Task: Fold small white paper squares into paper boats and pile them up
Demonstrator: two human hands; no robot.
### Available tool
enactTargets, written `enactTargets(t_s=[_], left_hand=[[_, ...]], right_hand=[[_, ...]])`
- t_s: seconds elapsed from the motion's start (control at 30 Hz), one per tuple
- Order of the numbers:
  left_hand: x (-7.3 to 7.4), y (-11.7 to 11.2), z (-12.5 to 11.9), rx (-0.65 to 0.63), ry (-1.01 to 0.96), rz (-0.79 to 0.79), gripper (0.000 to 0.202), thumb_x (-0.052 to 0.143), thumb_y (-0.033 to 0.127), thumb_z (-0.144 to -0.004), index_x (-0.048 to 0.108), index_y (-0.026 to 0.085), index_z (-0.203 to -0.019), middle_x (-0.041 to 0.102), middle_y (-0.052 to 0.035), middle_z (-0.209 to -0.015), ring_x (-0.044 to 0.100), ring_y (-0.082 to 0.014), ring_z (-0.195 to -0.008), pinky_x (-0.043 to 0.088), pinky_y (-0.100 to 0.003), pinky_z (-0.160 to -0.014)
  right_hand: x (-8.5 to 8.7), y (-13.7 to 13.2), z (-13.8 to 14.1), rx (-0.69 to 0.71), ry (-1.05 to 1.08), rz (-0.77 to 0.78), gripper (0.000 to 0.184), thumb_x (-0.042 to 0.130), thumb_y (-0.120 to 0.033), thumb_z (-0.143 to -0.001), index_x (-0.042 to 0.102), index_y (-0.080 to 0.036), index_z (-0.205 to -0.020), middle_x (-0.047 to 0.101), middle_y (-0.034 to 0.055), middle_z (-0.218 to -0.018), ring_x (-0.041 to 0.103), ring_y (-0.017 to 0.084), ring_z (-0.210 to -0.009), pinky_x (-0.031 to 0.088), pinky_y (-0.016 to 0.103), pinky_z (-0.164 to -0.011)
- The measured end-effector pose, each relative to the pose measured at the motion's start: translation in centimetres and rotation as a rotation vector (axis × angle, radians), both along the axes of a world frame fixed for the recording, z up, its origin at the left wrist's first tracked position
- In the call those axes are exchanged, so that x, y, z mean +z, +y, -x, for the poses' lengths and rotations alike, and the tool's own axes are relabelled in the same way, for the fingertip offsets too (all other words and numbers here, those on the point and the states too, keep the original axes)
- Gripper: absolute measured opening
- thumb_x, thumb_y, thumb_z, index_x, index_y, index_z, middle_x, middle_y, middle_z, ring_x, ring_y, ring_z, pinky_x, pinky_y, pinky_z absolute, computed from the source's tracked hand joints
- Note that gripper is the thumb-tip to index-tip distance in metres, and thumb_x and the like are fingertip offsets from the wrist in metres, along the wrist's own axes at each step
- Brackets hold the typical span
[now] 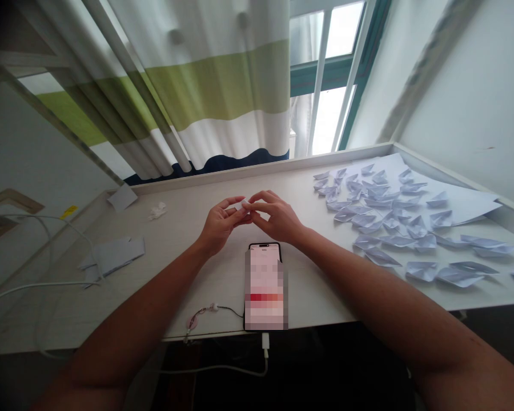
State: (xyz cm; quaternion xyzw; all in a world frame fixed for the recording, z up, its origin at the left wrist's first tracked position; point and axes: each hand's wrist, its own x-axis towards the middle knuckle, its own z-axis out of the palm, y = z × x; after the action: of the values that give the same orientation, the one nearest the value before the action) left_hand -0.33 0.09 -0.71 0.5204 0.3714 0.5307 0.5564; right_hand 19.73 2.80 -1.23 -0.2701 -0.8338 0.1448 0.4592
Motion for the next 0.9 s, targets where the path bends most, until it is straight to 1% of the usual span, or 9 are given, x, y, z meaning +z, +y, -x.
enactTargets(t_s=[0.17, 0.23, 0.33, 0.5, 0.6, 0.67, 0.73, 0.83, 0.9], left_hand=[[-0.3, 0.1, 0.2, -0.033, 0.074, -0.024, 0.064, 0.096, 0.046, -0.083, 0.064, 0.014, -0.129, 0.086, -0.0096, -0.097, 0.085, -0.0253, -0.091, 0.066, -0.045, -0.096], [-0.3, 0.1, 0.2, -0.035, 0.092, -0.025, 0.061, 0.093, 0.046, -0.087, 0.065, 0.013, -0.13, 0.086, -0.0108, -0.098, 0.085, -0.0255, -0.092, 0.067, -0.045, -0.095], [0.0, -0.2, 0.1, -0.04, 0.106, -0.029, 0.055, 0.083, 0.048, -0.096, 0.068, 0.011, -0.134, 0.086, -0.0121, -0.098, 0.084, -0.0245, -0.092, 0.068, -0.044, -0.094], [0.5, -0.7, 0.0, -0.098, 0.195, -0.134, 0.045, 0.071, 0.047, -0.102, 0.075, 0.012, -0.132, 0.082, -0.0158, -0.123, 0.081, -0.0247, -0.105, 0.066, -0.043, -0.098], [0.1, -0.6, -0.1, -0.119, 0.251, -0.199, 0.042, 0.066, 0.044, -0.105, 0.076, 0.014, -0.132, 0.08, -0.0158, -0.129, 0.08, -0.0236, -0.103, 0.066, -0.042, -0.098], [-0.4, -0.4, 0.0, -0.083, 0.301, -0.222, 0.043, 0.062, 0.041, -0.106, 0.075, 0.015, -0.137, 0.08, -0.0152, -0.128, 0.079, -0.0227, -0.1, 0.066, -0.041, -0.096], [-0.9, -0.3, 0.1, -0.024, 0.39, -0.246, 0.045, 0.059, 0.039, -0.108, 0.071, 0.015, -0.144, 0.082, -0.0135, -0.12, 0.079, -0.0219, -0.095, 0.065, -0.04, -0.094], [-1.4, -0.3, 0.3, 0.02, 0.58, -0.323, 0.047, 0.055, 0.036, -0.11, 0.068, 0.015, -0.15, 0.083, -0.0104, -0.104, 0.079, -0.0229, -0.091, 0.063, -0.041, -0.095], [-1.5, -0.5, 0.4, 0.029, 0.691, -0.393, 0.049, 0.052, 0.033, -0.11, 0.065, 0.016, -0.153, 0.083, -0.0107, -0.104, 0.079, -0.0241, -0.094, 0.062, -0.041, -0.097]], right_hand=[[0.4, -0.3, 0.1, 0.083, 0.164, 0.282, 0.017, 0.07, -0.037, -0.102, 0.078, -0.026, -0.112, 0.08, 0.0071, -0.109, 0.076, 0.026, -0.101, 0.068, 0.047, -0.091], [0.3, -0.2, 0.1, 0.092, 0.153, 0.294, 0.02, 0.072, -0.034, -0.099, 0.076, -0.025, -0.116, 0.08, 0.007, -0.11, 0.076, 0.026, -0.101, 0.068, 0.048, -0.091], [0.1, 0.0, 0.0, 0.116, 0.124, 0.246, 0.027, 0.072, -0.029, -0.094, 0.076, -0.024, -0.121, 0.08, 0.0081, -0.112, 0.077, 0.025, -0.1, 0.069, 0.046, -0.088], [0.3, -0.1, -0.2, 0.143, 0.132, 0.255, 0.023, 0.069, -0.026, -0.097, 0.079, -0.023, -0.118, 0.082, 0.0074, -0.11, 0.078, 0.024, -0.095, 0.068, 0.043, -0.084], [0.5, -0.3, -0.2, 0.139, 0.148, 0.308, 0.023, 0.069, -0.03, -0.098, 0.079, -0.023, -0.117, 0.084, 0.0072, -0.111, 0.079, 0.024, -0.095, 0.068, 0.042, -0.083], [0.6, -0.4, -0.1, 0.115, 0.153, 0.352, 0.024, 0.072, -0.037, -0.098, 0.08, -0.022, -0.114, 0.085, 0.0077, -0.108, 0.08, 0.024, -0.091, 0.068, 0.041, -0.08], [0.4, -0.4, 0.1, 0.086, 0.151, 0.386, 0.024, 0.074, -0.042, -0.098, 0.08, -0.021, -0.109, 0.085, 0.0075, -0.102, 0.08, 0.023, -0.085, 0.068, 0.04, -0.077], [0.1, -0.4, 0.5, 0.012, 0.132, 0.368, 0.016, 0.074, -0.036, -0.094, 0.077, -0.022, -0.1, 0.084, 0.0064, -0.095, 0.078, 0.023, -0.083, 0.068, 0.039, -0.073], [-0.1, -0.3, 0.5, -0.065, 0.106, 0.314, 0.009, 0.074, -0.029, -0.09, 0.075, -0.022, -0.095, 0.083, 0.006, -0.095, 0.077, 0.024, -0.084, 0.067, 0.04, -0.073]])
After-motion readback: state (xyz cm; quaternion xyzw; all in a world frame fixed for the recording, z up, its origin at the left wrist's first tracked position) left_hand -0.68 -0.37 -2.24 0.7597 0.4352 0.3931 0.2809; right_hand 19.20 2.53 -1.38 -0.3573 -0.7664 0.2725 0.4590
